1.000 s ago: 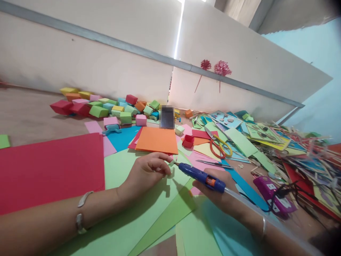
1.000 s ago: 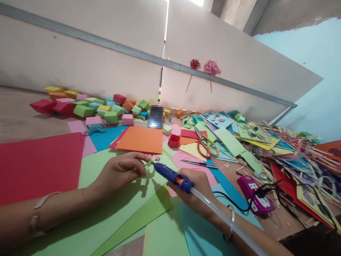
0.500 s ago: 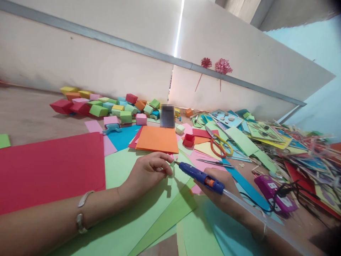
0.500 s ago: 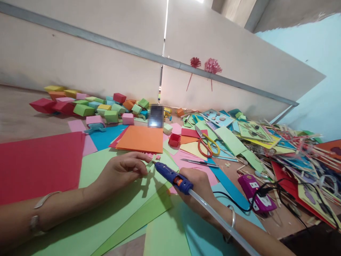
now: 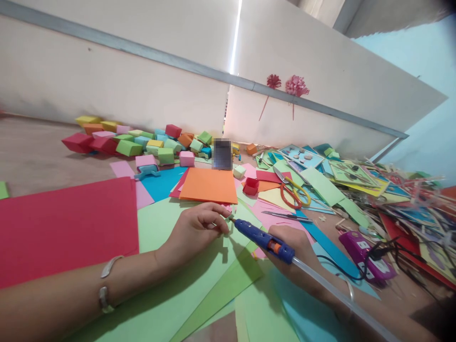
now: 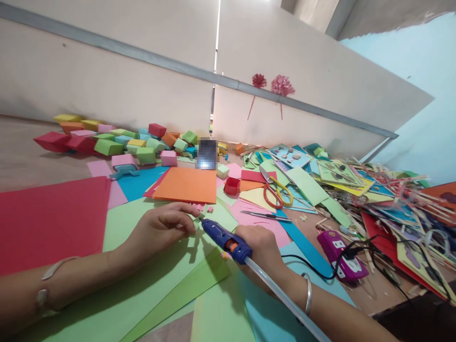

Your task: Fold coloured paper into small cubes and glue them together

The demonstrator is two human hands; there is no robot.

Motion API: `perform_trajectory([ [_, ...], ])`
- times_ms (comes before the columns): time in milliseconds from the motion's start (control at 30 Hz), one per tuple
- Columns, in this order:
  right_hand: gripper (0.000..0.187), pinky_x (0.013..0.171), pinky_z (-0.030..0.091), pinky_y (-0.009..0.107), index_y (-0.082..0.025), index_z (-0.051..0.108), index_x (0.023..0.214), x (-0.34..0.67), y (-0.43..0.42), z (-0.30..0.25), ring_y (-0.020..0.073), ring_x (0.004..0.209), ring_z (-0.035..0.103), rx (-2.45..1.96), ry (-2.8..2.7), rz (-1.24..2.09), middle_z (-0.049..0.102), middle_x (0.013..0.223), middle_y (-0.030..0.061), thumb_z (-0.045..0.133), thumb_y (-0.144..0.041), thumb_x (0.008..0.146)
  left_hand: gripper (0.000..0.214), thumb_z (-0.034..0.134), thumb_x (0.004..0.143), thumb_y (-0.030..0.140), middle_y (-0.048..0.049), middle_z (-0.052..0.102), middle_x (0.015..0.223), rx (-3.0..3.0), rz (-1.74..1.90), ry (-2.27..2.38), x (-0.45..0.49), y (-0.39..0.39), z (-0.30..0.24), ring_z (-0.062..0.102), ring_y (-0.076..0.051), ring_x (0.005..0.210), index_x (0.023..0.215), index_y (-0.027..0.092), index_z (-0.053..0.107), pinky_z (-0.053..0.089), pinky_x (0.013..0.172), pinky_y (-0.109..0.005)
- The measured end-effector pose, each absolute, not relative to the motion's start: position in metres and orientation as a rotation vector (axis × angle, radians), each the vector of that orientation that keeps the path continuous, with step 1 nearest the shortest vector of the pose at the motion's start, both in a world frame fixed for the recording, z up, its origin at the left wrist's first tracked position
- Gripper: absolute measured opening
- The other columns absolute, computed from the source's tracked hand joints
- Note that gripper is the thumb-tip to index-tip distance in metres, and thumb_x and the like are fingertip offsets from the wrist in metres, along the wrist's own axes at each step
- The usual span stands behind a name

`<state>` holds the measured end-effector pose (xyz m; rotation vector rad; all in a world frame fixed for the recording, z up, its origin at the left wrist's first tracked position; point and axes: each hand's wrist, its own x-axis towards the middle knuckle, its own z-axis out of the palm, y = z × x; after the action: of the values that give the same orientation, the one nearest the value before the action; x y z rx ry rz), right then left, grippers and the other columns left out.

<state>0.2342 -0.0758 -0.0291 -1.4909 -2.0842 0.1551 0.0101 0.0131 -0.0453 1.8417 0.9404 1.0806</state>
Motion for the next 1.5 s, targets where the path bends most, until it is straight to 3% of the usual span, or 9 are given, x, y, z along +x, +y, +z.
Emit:
perform_trajectory([
  [400, 0.035, 0.05, 0.029, 0.026, -0.023, 0.039, 0.06, 0.233, -0.077, -0.025, 0.0112, 0.049, 0.038, -1.506, -1.999, 0.256, 0.046, 0.055, -0.0028, 0.055, -0.035, 0.089, 0.018, 0.061, 0.061, 0.014, -0.0063, 0.077, 0.087, 1.784, 1.067, 0.937, 0.01, 0.013, -0.045, 0.072, -0.022, 0.083, 0.052, 0.024, 0.073, 0.06, 0.07, -0.03],
  [533, 0.033, 0.05, 0.036, 0.026, -0.023, 0.046, 0.061, 0.233, -0.074, -0.022, 0.0123, 0.052, 0.041, -1.599, -1.67, 0.42, 0.048, 0.056, -0.0031, 0.064, -0.04, 0.083, 0.007, 0.068, 0.064, 0.02, -0.0052, 0.075, 0.082, 1.662, 1.043, 0.922, 0.012, 0.012, -0.046, 0.068, -0.017, 0.067, 0.069, 0.02, 0.073, 0.058, 0.057, -0.026],
  [600, 0.032, 0.05, 0.04, 0.026, -0.022, 0.05, 0.063, 0.231, -0.072, -0.022, 0.0123, 0.053, 0.044, -1.618, -1.541, 0.537, 0.05, 0.057, -0.0035, 0.072, -0.042, 0.075, 0.016, 0.072, 0.065, 0.024, -0.004, 0.074, 0.082, 1.604, 1.027, 0.923, 0.013, 0.01, -0.045, 0.067, -0.015, 0.062, 0.08, 0.019, 0.068, 0.058, 0.057, -0.027],
  [700, 0.031, 0.054, 0.048, 0.027, -0.021, 0.061, 0.077, 0.224, -0.072, -0.023, 0.0122, 0.057, 0.051, -1.598, -1.412, 0.756, 0.059, 0.066, -0.0024, 0.082, -0.04, 0.065, 0.03, 0.074, 0.066, 0.025, -0.0012, 0.071, 0.079, 1.634, 1.031, 0.905, 0.013, 0.004, -0.043, 0.07, -0.017, 0.066, 0.093, 0.02, 0.061, 0.06, 0.058, -0.027],
  [833, 0.048, 0.055, 0.052, 0.027, -0.021, 0.066, 0.098, 0.215, -0.073, -0.03, 0.0104, 0.057, 0.054, -1.549, -1.374, 0.883, 0.067, 0.083, -0.0001, 0.088, -0.033, 0.057, 0.031, 0.07, 0.072, 0.023, 0.0007, 0.07, 0.076, 1.768, 1.008, 0.853, 0.014, -0.007, -0.044, 0.069, -0.015, 0.064, 0.101, 0.022, 0.058, 0.059, 0.058, -0.026],
  [1033, 0.032, 0.061, 0.055, 0.029, -0.022, 0.062, 0.09, 0.208, -0.075, -0.036, 0.0178, 0.079, 0.065, -1.36, -1.377, 0.982, 0.071, 0.094, 0.0038, 0.081, -0.029, 0.064, 0.011, 0.065, 0.074, 0.019, 0.0012, 0.07, 0.071, 1.921, 0.932, 0.813, 0.015, -0.021, -0.041, 0.066, -0.013, 0.06, 0.082, 0.022, 0.058, 0.057, 0.055, -0.023],
  [1167, 0.021, 0.054, 0.048, 0.025, -0.021, 0.057, 0.077, 0.207, -0.076, -0.033, 0.0131, 0.065, 0.06, -1.37, -1.38, 0.963, 0.066, 0.078, 0.0003, 0.075, -0.025, 0.069, 0.006, 0.065, 0.074, 0.021, 0.0012, 0.07, 0.069, 1.922, 0.895, 0.796, 0.016, -0.023, -0.039, 0.066, -0.013, 0.058, 0.076, 0.022, 0.06, 0.056, 0.053, -0.022],
  [1367, 0.016, 0.057, 0.045, 0.027, -0.02, 0.058, 0.077, 0.21, -0.076, -0.024, 0.0111, 0.061, 0.053, -1.426, -1.439, 0.984, 0.063, 0.074, -0.001, 0.072, -0.026, 0.072, 0.021, 0.072, 0.072, 0.029, -0.0049, 0.075, 0.078, 1.789, 0.745, 0.801, 0.016, -0.018, -0.039, 0.069, -0.018, 0.065, 0.09, 0.019, 0.07, 0.057, 0.057, -0.027],
  [1500, 0.017, 0.058, 0.046, 0.028, -0.02, 0.059, 0.076, 0.21, -0.075, -0.027, 0.0117, 0.062, 0.053, -1.402, -1.442, 0.98, 0.061, 0.072, -0.002, 0.074, -0.027, 0.07, 0.019, 0.06, 0.083, 0.031, -0.0038, 0.074, 0.071, 1.906, 0.688, 0.753, 0.016, -0.017, -0.043, 0.066, -0.016, 0.062, 0.075, 0.02, 0.075, 0.051, 0.055, -0.026],
])
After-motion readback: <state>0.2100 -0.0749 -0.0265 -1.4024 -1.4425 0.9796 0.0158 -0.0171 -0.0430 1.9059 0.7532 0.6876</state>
